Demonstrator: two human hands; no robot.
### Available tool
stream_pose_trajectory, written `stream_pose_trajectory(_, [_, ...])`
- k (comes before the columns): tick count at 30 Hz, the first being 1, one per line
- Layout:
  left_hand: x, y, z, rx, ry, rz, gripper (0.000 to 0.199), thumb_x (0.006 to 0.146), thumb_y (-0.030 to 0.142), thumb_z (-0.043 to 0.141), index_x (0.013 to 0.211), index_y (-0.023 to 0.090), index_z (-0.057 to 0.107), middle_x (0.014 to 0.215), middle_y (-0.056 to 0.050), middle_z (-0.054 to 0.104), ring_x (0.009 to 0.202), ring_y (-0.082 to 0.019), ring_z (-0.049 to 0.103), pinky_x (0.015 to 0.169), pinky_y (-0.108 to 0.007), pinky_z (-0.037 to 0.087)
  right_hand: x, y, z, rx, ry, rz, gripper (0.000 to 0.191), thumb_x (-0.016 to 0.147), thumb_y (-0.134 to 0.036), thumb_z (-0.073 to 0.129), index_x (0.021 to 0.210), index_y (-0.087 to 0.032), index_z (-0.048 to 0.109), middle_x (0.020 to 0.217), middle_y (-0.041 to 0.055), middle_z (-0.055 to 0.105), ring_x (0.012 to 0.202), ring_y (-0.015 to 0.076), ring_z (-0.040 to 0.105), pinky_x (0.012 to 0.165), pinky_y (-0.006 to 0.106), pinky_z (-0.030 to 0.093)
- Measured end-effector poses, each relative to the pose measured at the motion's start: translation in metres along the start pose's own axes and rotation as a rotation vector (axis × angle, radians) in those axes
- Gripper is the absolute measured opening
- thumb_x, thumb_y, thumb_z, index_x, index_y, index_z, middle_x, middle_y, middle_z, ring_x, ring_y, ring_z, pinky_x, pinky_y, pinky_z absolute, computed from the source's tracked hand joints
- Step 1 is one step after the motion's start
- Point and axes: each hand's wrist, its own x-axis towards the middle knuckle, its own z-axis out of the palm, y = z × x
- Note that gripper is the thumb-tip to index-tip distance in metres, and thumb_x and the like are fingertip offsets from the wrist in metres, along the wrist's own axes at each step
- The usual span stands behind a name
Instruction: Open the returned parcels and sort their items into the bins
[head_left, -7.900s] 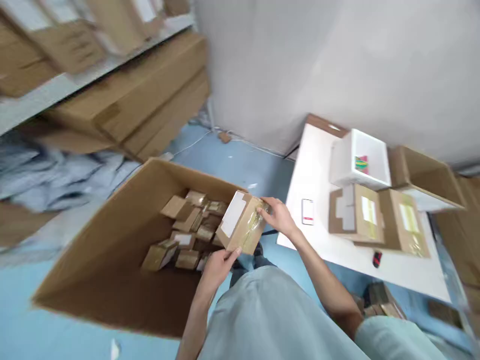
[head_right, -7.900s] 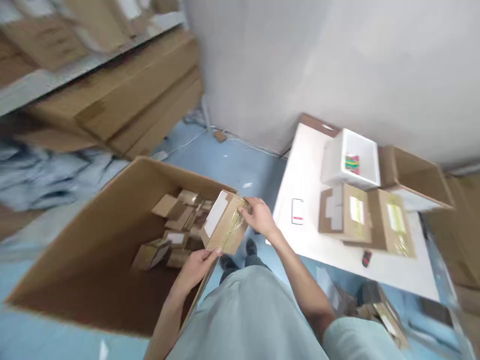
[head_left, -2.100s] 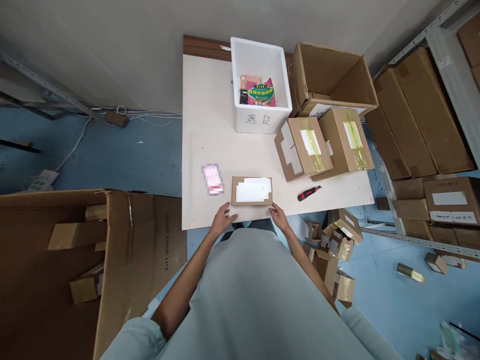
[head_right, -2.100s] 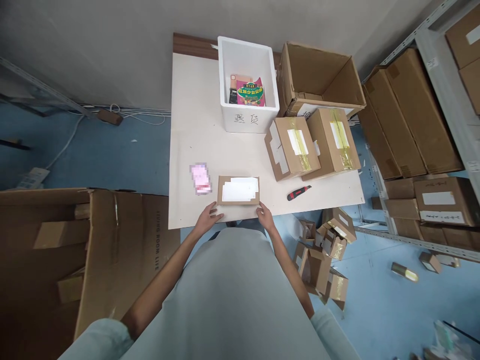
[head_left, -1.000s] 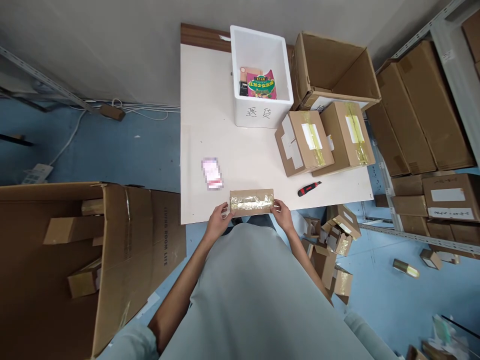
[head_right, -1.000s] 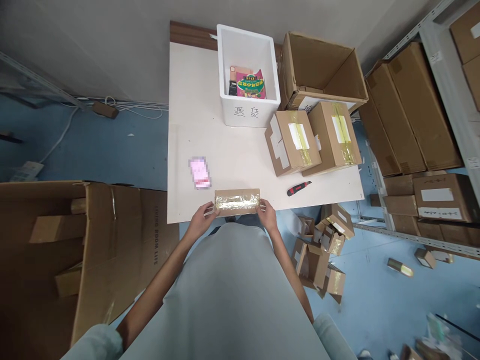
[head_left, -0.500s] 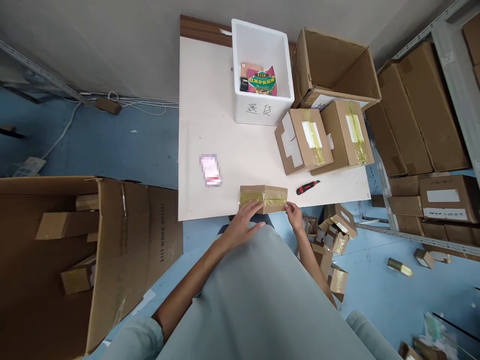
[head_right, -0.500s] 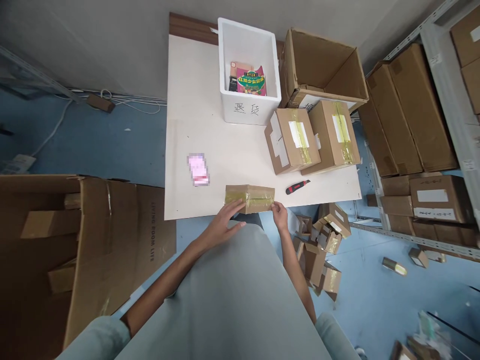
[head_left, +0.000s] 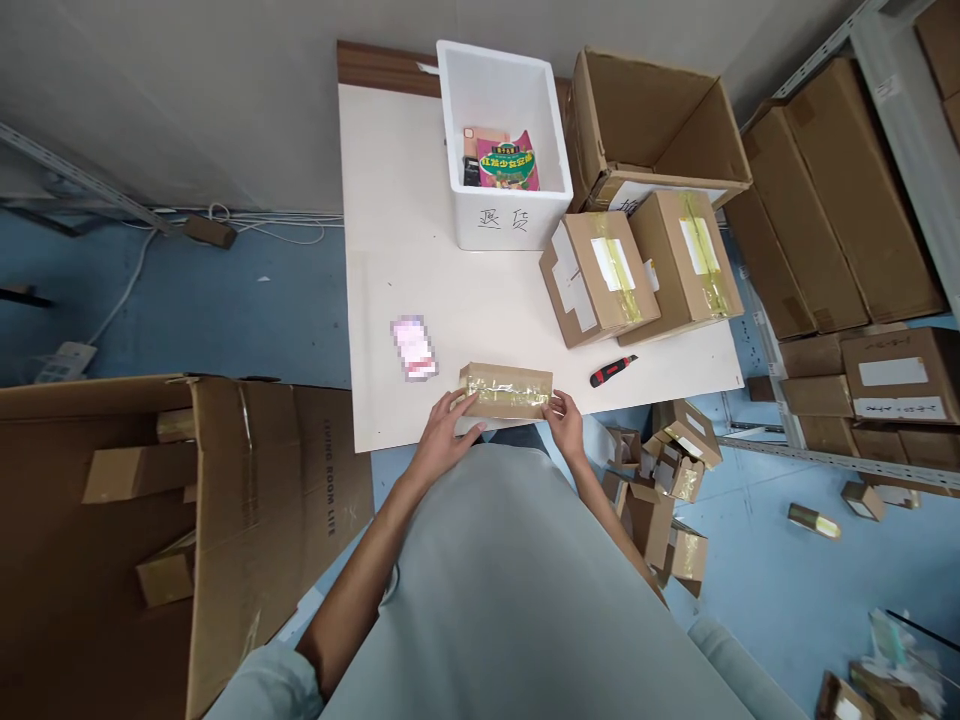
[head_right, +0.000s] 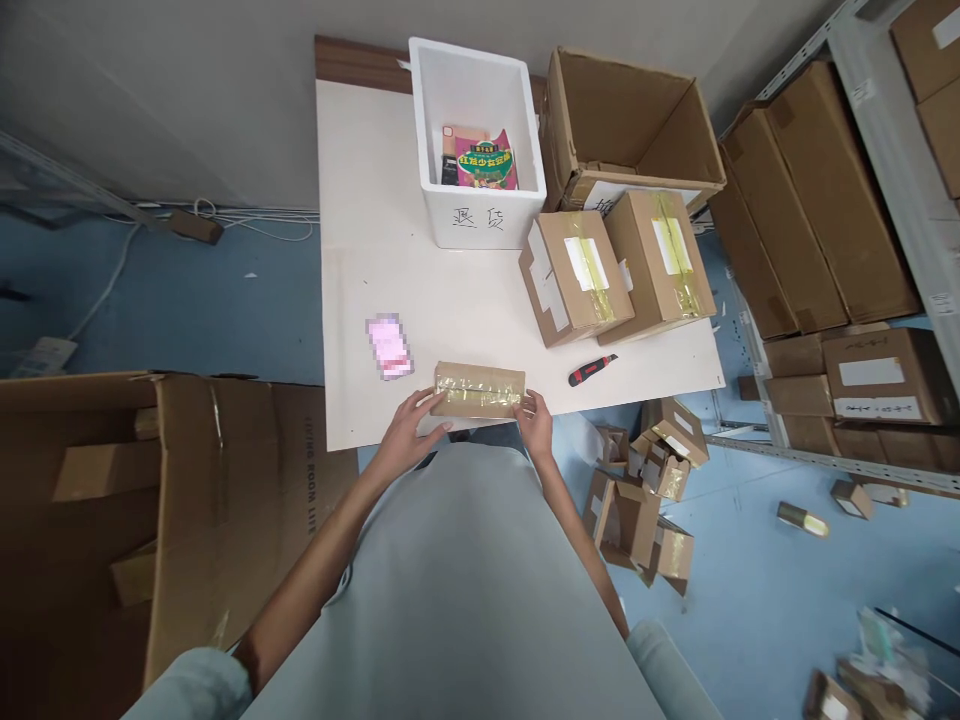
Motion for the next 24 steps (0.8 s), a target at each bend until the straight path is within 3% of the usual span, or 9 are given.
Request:
stream_pose_trajectory(3, [0.003, -0.028, -0.006, 0.0, 0.019, -0.055, 0.064, 0.102, 0.06, 0.063, 0.158, 0.028, 0.061, 0.16, -0.013, 0.062, 0.153, -0.037, 0.052, 0.132, -0.058, 0.039, -0.019, -0.033, 0.012, -0.149, -0.014, -0.157, 0.046, 0.106, -0.044, 0.059, 0.146, -0.021, 0.064, 0.135, 0.0145, 0.078, 0.124, 0.0304, 0.074, 0.11, 0.052, 0.061])
stream_pose_trajectory(8, [-0.002, -0.067, -0.023, -0.025, 0.167, -0.175, 0.069, 0.103, 0.071, 0.054, 0.152, 0.024, 0.063, 0.159, -0.017, 0.063, 0.149, -0.035, 0.057, 0.125, -0.056, 0.048, -0.051, -0.092, 0.034, -0.398, -0.155, -0.483, 0.035, 0.113, -0.032, 0.053, 0.14, -0.021, 0.073, 0.155, 0.0177, 0.066, 0.144, 0.0313, 0.063, 0.123, 0.051, 0.053])
stream_pose_trajectory(14, [-0.006, -0.089, -0.036, -0.043, 0.266, -0.264, 0.072, 0.099, 0.074, 0.053, 0.145, 0.02, 0.067, 0.152, -0.019, 0.068, 0.142, -0.036, 0.063, 0.117, -0.055, 0.054, -0.063, -0.132, 0.062, -0.532, -0.32, -0.675, 0.038, 0.114, -0.029, 0.055, 0.148, -0.02, 0.071, 0.162, 0.0183, 0.059, 0.147, 0.0325, 0.061, 0.123, 0.05, 0.054])
stream_pose_trajectory(18, [-0.001, -0.085, -0.032, -0.048, 0.327, -0.278, 0.054, 0.097, 0.067, 0.056, 0.12, 0.022, 0.074, 0.134, -0.015, 0.077, 0.128, -0.033, 0.071, 0.112, -0.05, 0.058, -0.048, -0.129, 0.061, -0.493, -0.285, -0.644, 0.031, 0.115, -0.031, 0.055, 0.138, -0.022, 0.074, 0.154, 0.0163, 0.066, 0.14, 0.0299, 0.065, 0.119, 0.046, 0.056])
stream_pose_trajectory(21, [0.007, -0.072, -0.02, -0.094, 0.339, -0.314, 0.042, 0.092, 0.063, 0.061, 0.103, 0.024, 0.071, 0.114, -0.012, 0.082, 0.112, -0.03, 0.076, 0.107, -0.046, 0.06, -0.021, -0.112, 0.048, -0.425, -0.176, -0.481, 0.03, 0.112, -0.033, 0.058, 0.136, -0.02, 0.07, 0.14, 0.0159, 0.073, 0.129, 0.0294, 0.071, 0.109, 0.044, 0.061])
stream_pose_trajectory(24, [0.018, -0.052, -0.003, -0.173, 0.352, -0.362, 0.04, 0.086, 0.06, 0.071, 0.104, 0.025, 0.064, 0.109, -0.011, 0.082, 0.105, -0.029, 0.079, 0.1, -0.043, 0.061, 0.015, -0.087, 0.031, -0.327, -0.069, -0.302, 0.026, 0.11, -0.034, 0.058, 0.128, -0.02, 0.07, 0.128, 0.0141, 0.078, 0.117, 0.0284, 0.076, 0.105, 0.044, 0.062])
